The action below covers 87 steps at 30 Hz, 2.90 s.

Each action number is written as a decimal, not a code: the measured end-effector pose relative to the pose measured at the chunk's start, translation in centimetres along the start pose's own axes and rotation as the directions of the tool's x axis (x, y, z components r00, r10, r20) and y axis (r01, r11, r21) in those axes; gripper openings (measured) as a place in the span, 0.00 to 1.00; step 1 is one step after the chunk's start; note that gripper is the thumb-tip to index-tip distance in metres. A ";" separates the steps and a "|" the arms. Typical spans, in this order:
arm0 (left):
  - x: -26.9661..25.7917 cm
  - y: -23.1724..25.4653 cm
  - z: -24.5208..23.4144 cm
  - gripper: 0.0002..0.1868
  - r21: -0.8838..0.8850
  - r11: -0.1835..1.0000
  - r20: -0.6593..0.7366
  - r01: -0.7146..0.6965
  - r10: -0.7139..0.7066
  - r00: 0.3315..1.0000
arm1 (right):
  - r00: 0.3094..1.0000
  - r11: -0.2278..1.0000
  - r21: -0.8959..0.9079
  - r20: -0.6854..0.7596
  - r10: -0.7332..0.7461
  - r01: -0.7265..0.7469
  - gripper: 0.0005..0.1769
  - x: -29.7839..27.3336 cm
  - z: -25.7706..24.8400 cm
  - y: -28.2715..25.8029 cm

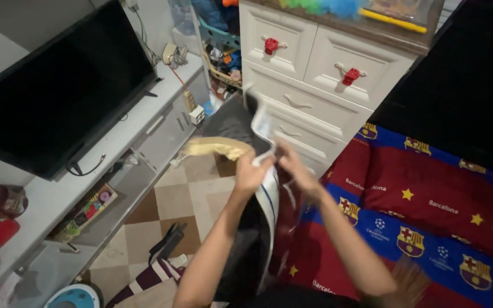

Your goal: Tidying a room by dusting books, organizing items on a dresser, and folding a rug and clothes.

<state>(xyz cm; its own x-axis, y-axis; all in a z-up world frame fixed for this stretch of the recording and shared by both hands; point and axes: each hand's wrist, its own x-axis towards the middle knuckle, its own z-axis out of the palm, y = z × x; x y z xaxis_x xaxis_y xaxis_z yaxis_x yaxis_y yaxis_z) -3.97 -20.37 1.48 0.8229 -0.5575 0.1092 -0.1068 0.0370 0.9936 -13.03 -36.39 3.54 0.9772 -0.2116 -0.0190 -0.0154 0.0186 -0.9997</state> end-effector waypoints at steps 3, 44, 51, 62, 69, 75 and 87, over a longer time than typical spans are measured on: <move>1.0 3.4 -0.5 0.16 0.133 0.986 -0.198 -0.099 0.125 0.972 | 0.971 0.977 -0.086 0.161 -0.179 0.195 0.60 -3.4 5.3 -3.8; 0.4 17.3 -24.2 0.27 0.366 0.925 0.092 -0.106 0.077 0.993 | 0.944 0.572 -0.816 -0.120 -0.307 0.082 0.43 8.7 3.9 3.1; 1.8 18.2 -22.8 0.21 0.192 0.911 0.483 -0.364 0.235 0.843 | 0.802 0.400 -0.851 0.042 -0.595 0.341 0.42 13.2 6.7 10.3; -0.2 25.6 -27.7 0.09 -0.053 0.963 0.664 -0.264 0.231 0.711 | 0.959 0.907 -0.371 -0.114 -0.258 0.200 0.78 17.7 8.7 13.5; -2.2 27.2 -29.2 0.11 -0.139 0.962 0.713 -0.235 0.262 0.651 | 0.938 0.734 -0.679 0.246 0.245 -0.014 0.29 17.9 14.0 8.8; -2.3 25.5 -34.9 0.19 0.466 0.859 0.147 -0.210 0.159 0.976 | 0.909 0.998 -0.051 0.417 -0.001 0.025 0.24 15.1 14.8 11.4; 2.4 3.8 -39.9 0.23 0.844 0.536 -0.409 0.028 0.608 0.680 | 0.982 0.943 0.306 0.173 0.078 -0.129 0.21 13.5 15.5 2.2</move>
<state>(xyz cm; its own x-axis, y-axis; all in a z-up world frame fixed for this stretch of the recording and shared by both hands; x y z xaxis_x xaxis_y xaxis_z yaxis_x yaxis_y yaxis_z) 19.89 11.49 6.71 0.7229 -0.0176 0.6907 -0.5049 -0.6958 0.5107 3.37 -24.08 1.34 0.9949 -0.0370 -0.0936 -0.0753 0.3441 -0.9359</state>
